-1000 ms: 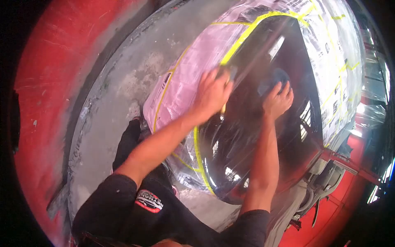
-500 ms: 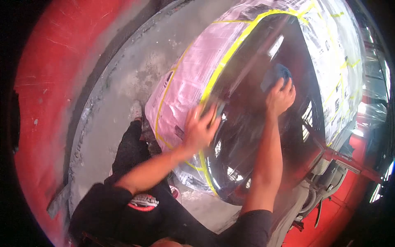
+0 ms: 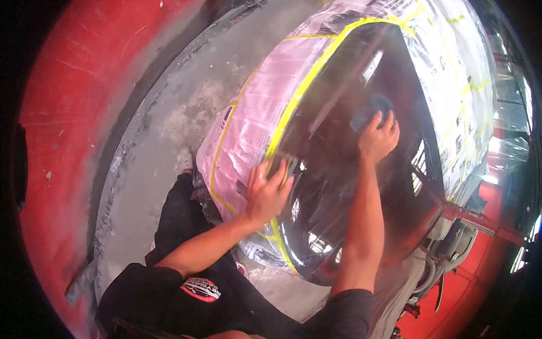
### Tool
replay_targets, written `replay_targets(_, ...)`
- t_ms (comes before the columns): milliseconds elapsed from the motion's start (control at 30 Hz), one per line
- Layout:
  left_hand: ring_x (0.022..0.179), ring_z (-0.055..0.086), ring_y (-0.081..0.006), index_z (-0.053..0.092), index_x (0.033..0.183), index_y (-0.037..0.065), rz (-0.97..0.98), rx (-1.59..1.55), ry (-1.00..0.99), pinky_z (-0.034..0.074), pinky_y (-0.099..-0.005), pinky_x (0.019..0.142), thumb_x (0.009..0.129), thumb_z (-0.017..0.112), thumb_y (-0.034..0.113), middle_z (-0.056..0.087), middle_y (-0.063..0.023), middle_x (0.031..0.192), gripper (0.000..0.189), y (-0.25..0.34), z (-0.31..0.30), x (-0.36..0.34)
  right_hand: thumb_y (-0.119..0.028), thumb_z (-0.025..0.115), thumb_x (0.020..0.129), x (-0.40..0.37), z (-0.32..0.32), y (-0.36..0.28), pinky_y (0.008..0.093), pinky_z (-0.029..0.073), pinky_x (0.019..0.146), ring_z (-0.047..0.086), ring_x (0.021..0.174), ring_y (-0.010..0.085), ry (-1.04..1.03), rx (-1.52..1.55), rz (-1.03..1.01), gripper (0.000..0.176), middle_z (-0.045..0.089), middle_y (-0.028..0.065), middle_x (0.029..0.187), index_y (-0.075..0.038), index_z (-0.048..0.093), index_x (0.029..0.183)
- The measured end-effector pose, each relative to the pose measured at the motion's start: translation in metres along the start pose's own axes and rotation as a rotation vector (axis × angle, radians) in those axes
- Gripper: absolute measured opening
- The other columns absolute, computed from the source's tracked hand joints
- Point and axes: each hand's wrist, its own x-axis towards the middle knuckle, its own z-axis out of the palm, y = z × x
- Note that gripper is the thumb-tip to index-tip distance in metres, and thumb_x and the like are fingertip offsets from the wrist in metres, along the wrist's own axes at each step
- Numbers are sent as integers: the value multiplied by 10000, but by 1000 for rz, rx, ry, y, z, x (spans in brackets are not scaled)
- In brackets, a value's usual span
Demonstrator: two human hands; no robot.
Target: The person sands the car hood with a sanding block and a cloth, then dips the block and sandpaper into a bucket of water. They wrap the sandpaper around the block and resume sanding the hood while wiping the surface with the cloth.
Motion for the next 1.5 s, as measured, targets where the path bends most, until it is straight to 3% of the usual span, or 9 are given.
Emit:
replay_targets(133, 1136, 533, -411, 631, 1301, 18, -13, 20, -26, 429, -474, 985, 918, 659, 284, 575, -268, 1256, 467, 15, 4, 98, -463, 491, 994, 0, -2, -2, 503, 339, 1113, 476, 1311, 417, -54, 68, 64, 559, 544, 284, 1372, -53, 594, 1359)
replay_targets(300, 1125, 550, -394, 630, 1309, 14, 18, 50, -30, 434, -468, 985, 900, 693, 256, 576, -261, 1255, 480, -2, -4, 13, -448, 497, 985, -1, -1, 0, 518, 356, 1094, 492, 1290, 431, -60, 75, 54, 555, 561, 294, 1346, -37, 599, 1344)
replay_targets(500, 1117, 548, -396, 645, 1288, 24, 53, 23, -26, 437, -468, 969, 902, 688, 251, 583, -241, 1241, 450, 12, 1, 98, -456, 504, 985, -2, -4, 3, 516, 351, 1097, 490, 1292, 422, -46, 64, 27, 557, 555, 292, 1349, -38, 603, 1339)
replay_targets(633, 1165, 572, -338, 672, 1263, 43, 187, 16, -46, 444, -440, 969, 822, 782, 170, 595, -233, 1294, 472, -17, -8, -20, -467, 501, 989, -1, 0, 0, 508, 339, 1107, 477, 1307, 413, -74, 68, 75, 563, 545, 284, 1361, -48, 594, 1352)
replay_targets(833, 1112, 547, -416, 654, 1288, 57, 82, -4, -7, 445, -473, 945, 905, 689, 271, 597, -259, 1189, 441, 23, 9, 101, -475, 471, 1008, -3, 2, 1, 485, 389, 1067, 543, 1231, 414, 3, -9, 21, 558, 602, 254, 1310, -40, 612, 1328)
replay_targets(967, 1034, 599, -358, 660, 1281, 50, 242, 28, -37, 470, -471, 905, 835, 759, 203, 576, -249, 1321, 482, -20, 0, -21, -476, 509, 984, 5, 5, -3, 506, 343, 1107, 484, 1303, 424, -58, 76, 68, 561, 550, 292, 1361, -53, 611, 1339)
replay_targets(1200, 1170, 559, -399, 620, 1331, 48, 49, 66, -116, 435, -500, 999, 934, 639, 302, 607, -265, 1234, 471, 27, 9, 139, -483, 490, 990, -3, -1, -3, 511, 344, 1103, 490, 1294, 422, -13, 40, 63, 563, 560, 279, 1352, -58, 609, 1339)
replay_targets(1367, 1148, 581, -367, 660, 1261, -5, 171, 23, -102, 446, -451, 974, 846, 752, 177, 544, -268, 1390, 462, -9, -17, 6, -477, 498, 981, -5, -2, 2, 511, 346, 1103, 491, 1294, 420, -68, 43, 90, 569, 560, 272, 1357, -55, 602, 1348)
replay_targets(1500, 1062, 589, -378, 647, 1267, -21, 151, 88, 17, 470, -467, 919, 887, 707, 239, 602, -261, 1266, 464, 2, 1, 82, -485, 502, 978, 2, 3, -1, 515, 352, 1097, 501, 1285, 419, -37, 38, 81, 568, 568, 275, 1343, -54, 616, 1330)
